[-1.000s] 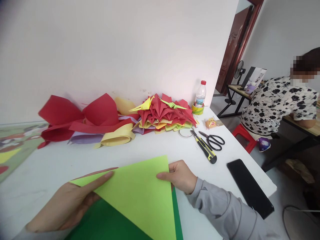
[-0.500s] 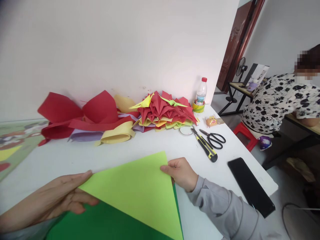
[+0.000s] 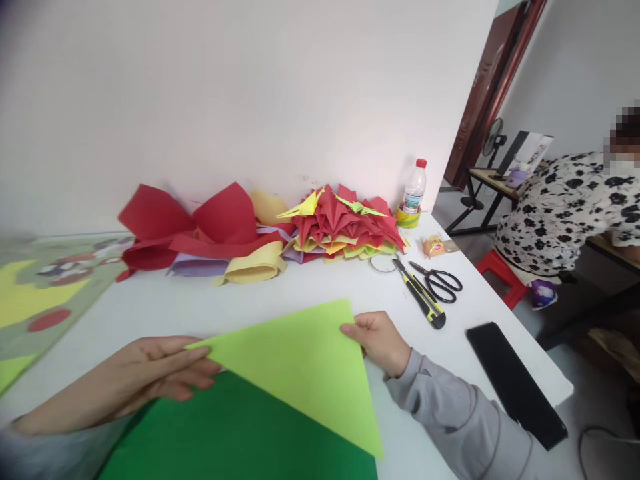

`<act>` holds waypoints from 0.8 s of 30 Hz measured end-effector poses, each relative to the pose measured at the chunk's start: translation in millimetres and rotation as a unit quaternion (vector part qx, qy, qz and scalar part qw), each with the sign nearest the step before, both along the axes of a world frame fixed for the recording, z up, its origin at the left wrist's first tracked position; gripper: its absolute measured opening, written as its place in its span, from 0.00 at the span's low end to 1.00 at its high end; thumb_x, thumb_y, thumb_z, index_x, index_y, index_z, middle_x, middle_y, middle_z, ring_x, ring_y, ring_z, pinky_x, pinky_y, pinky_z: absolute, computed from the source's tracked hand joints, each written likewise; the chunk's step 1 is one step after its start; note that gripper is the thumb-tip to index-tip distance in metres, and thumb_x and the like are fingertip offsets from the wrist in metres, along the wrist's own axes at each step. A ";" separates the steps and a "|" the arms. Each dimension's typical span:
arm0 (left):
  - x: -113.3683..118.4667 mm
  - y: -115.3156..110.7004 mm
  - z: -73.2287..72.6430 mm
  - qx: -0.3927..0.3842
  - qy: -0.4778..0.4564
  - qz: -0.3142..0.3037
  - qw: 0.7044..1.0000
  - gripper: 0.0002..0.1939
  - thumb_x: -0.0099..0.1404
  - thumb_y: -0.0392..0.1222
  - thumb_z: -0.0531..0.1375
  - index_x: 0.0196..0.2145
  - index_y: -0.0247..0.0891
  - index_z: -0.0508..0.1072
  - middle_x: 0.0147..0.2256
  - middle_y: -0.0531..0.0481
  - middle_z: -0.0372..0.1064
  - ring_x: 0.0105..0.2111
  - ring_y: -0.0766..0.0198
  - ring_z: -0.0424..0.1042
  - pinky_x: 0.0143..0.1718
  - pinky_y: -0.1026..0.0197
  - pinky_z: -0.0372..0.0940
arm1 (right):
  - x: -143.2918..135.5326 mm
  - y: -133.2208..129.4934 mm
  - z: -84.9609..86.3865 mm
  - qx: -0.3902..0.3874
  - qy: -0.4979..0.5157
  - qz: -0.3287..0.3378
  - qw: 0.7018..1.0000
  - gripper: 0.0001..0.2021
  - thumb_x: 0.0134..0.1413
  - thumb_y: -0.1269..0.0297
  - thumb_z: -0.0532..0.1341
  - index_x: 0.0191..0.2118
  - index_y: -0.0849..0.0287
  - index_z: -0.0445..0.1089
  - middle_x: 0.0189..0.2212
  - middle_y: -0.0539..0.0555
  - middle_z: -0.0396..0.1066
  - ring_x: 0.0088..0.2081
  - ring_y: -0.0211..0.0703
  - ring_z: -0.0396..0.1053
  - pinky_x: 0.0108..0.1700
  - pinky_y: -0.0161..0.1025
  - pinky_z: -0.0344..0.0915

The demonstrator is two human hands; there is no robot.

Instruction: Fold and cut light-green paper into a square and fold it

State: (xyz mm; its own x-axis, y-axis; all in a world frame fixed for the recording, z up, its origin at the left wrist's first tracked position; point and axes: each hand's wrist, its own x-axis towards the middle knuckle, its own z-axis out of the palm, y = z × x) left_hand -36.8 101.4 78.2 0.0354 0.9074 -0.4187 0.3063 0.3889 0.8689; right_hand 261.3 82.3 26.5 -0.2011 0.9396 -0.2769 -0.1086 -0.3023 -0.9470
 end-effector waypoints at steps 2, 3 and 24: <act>-0.2 2.9 1.6 0.001 -0.063 -0.019 0.998 0.21 0.37 0.56 0.72 0.21 0.36 0.77 0.24 0.45 0.78 0.23 0.62 0.75 0.25 0.66 0.68 | 2.0 1.2 0.9 0.012 0.003 -0.009 1.000 0.26 0.36 0.40 0.71 0.27 0.63 0.73 0.21 0.50 0.72 0.21 0.35 0.65 0.28 0.35 0.60; 0.2 3.6 2.3 0.006 -0.084 -0.023 0.996 0.20 0.37 0.55 0.72 0.22 0.36 0.78 0.23 0.45 0.77 0.23 0.62 0.75 0.25 0.65 0.68 | 2.6 1.8 1.6 0.019 0.009 -0.019 1.000 0.25 0.36 0.41 0.71 0.27 0.63 0.73 0.21 0.50 0.73 0.22 0.36 0.66 0.28 0.35 0.61; -8.5 9.5 0.2 0.100 -0.131 0.082 0.983 0.14 0.47 0.51 0.67 0.19 0.36 0.76 0.20 0.47 0.73 0.21 0.60 0.71 0.27 0.58 0.69 | 1.8 3.7 3.3 0.082 -0.071 0.004 0.994 0.26 0.42 0.37 0.66 0.26 0.61 0.72 0.19 0.49 0.69 0.23 0.38 0.63 0.28 0.37 0.60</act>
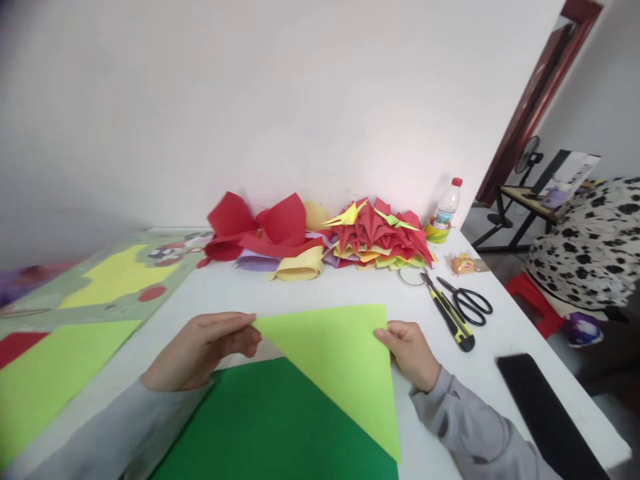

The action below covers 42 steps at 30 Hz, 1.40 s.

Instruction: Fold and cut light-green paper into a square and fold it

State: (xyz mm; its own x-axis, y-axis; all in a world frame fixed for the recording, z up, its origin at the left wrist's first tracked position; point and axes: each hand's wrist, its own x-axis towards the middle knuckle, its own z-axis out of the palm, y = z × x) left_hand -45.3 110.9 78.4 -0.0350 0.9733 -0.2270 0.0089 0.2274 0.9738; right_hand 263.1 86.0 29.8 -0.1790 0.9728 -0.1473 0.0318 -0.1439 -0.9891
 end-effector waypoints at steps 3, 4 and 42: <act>-0.4 0.2 -0.7 0.028 0.168 0.046 0.984 0.14 0.51 0.54 0.66 0.29 0.41 0.79 0.34 0.45 0.78 0.37 0.52 0.74 0.40 0.56 0.69 | -1.5 -0.3 -3.5 -0.016 -0.026 0.032 0.999 0.28 0.40 0.35 0.66 0.24 0.61 0.71 0.16 0.47 0.66 0.19 0.35 0.60 0.24 0.34 0.57; 3.5 -2.7 -0.1 0.055 0.250 0.049 0.966 0.16 0.51 0.57 0.65 0.31 0.43 0.79 0.40 0.46 0.78 0.43 0.49 0.73 0.44 0.55 0.68 | -2.7 -1.2 -4.1 -0.021 -0.034 0.042 0.998 0.27 0.39 0.36 0.66 0.23 0.61 0.70 0.15 0.47 0.64 0.18 0.34 0.59 0.22 0.34 0.55; 81.8 -45.3 -29.7 -0.197 -0.128 -0.228 0.945 0.24 0.44 0.60 0.71 0.23 0.34 0.77 0.20 0.49 0.72 0.19 0.66 0.66 0.22 0.64 0.62 | -1.5 -12.3 15.5 -0.067 -0.094 0.270 0.956 0.27 0.38 0.42 0.70 0.16 0.59 0.59 0.13 0.40 0.49 0.18 0.28 0.43 0.19 0.32 0.41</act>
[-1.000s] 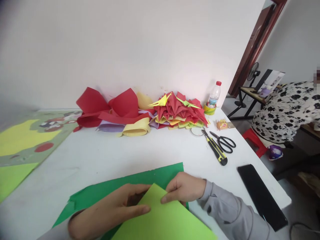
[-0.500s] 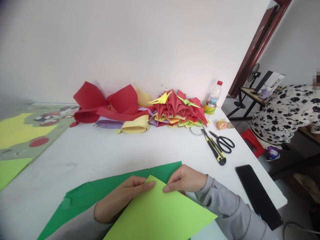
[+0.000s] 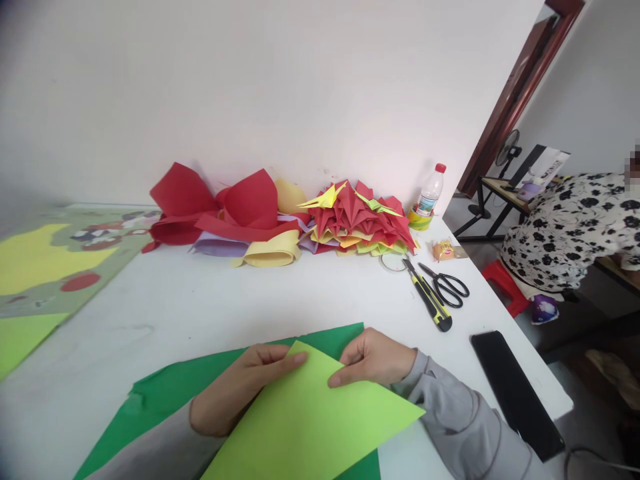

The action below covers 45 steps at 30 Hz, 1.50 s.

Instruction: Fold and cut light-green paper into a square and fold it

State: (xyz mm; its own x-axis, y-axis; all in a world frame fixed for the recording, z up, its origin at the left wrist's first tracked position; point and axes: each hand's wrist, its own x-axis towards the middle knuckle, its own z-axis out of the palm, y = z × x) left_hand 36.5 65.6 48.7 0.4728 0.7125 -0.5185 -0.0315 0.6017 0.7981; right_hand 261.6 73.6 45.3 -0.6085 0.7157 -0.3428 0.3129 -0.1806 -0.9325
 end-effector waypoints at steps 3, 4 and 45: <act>-3.4 2.6 2.4 0.008 0.016 0.008 1.000 0.24 0.45 0.60 0.71 0.25 0.33 0.77 0.22 0.47 0.74 0.20 0.64 0.68 0.23 0.62 0.63 | 3.9 2.3 -0.2 -0.003 -0.013 -0.003 1.000 0.27 0.36 0.41 0.70 0.17 0.60 0.61 0.13 0.40 0.51 0.18 0.28 0.44 0.20 0.33 0.41; -4.9 3.9 2.8 0.011 0.021 0.009 1.000 0.24 0.45 0.60 0.71 0.25 0.33 0.78 0.22 0.47 0.74 0.21 0.63 0.69 0.23 0.62 0.63 | 5.2 3.3 -0.3 -0.002 -0.017 -0.004 1.000 0.27 0.35 0.41 0.70 0.17 0.60 0.61 0.13 0.40 0.51 0.19 0.28 0.44 0.20 0.33 0.41; -44.8 39.1 6.7 0.126 0.165 0.057 0.977 0.35 0.34 0.65 0.72 0.37 0.40 0.77 0.34 0.46 0.78 0.35 0.53 0.77 0.34 0.57 0.73 | 17.2 12.4 -5.3 -0.014 -0.038 -0.094 0.995 0.26 0.31 0.47 0.74 0.33 0.59 0.69 0.12 0.38 0.56 0.15 0.28 0.46 0.18 0.31 0.41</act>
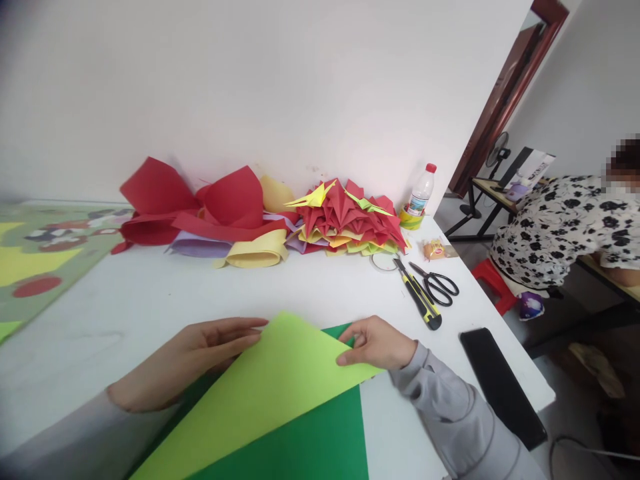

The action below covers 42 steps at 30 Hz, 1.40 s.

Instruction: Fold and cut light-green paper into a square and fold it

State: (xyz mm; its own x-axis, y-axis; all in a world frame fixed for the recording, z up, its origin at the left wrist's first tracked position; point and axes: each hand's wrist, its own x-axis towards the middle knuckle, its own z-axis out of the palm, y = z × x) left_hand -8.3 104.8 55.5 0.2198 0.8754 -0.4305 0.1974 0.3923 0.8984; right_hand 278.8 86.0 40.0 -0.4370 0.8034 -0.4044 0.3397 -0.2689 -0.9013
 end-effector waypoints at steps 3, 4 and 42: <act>-17.5 7.5 4.9 0.074 0.067 -0.023 0.995 0.40 0.35 0.69 0.69 0.42 0.41 0.77 0.44 0.43 0.77 0.46 0.48 0.75 0.46 0.53 0.72 | -2.2 -1.7 1.2 0.008 -0.007 -0.048 0.999 0.21 0.36 0.53 0.73 0.34 0.58 0.66 0.11 0.37 0.56 0.15 0.29 0.47 0.17 0.30 0.43; -22.4 8.3 4.9 0.103 0.102 -0.037 0.989 0.39 0.39 0.70 0.67 0.44 0.41 0.76 0.47 0.43 0.76 0.48 0.47 0.74 0.49 0.52 0.70 | -3.8 -3.8 2.0 0.019 -0.023 -0.064 0.998 0.20 0.38 0.57 0.72 0.36 0.58 0.66 0.11 0.36 0.56 0.15 0.29 0.47 0.18 0.30 0.43; 34.4 -20.5 -62.2 0.582 0.436 -0.163 0.667 0.24 0.69 0.48 0.47 0.60 0.43 0.65 0.61 0.38 0.61 0.57 0.47 0.64 0.52 0.47 0.66 | -32.1 -37.3 9.6 0.306 -0.286 0.045 0.907 0.12 0.55 0.53 0.63 0.39 0.52 0.78 0.19 0.49 0.73 0.23 0.44 0.68 0.27 0.37 0.59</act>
State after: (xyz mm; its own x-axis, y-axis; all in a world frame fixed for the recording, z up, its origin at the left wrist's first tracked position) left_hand 26.1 84.2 -6.7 0.5907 0.6946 0.4106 0.7480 -0.6622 0.0443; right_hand 246.7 48.7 49.6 -0.3718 0.9252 -0.0765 0.7944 0.2744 -0.5419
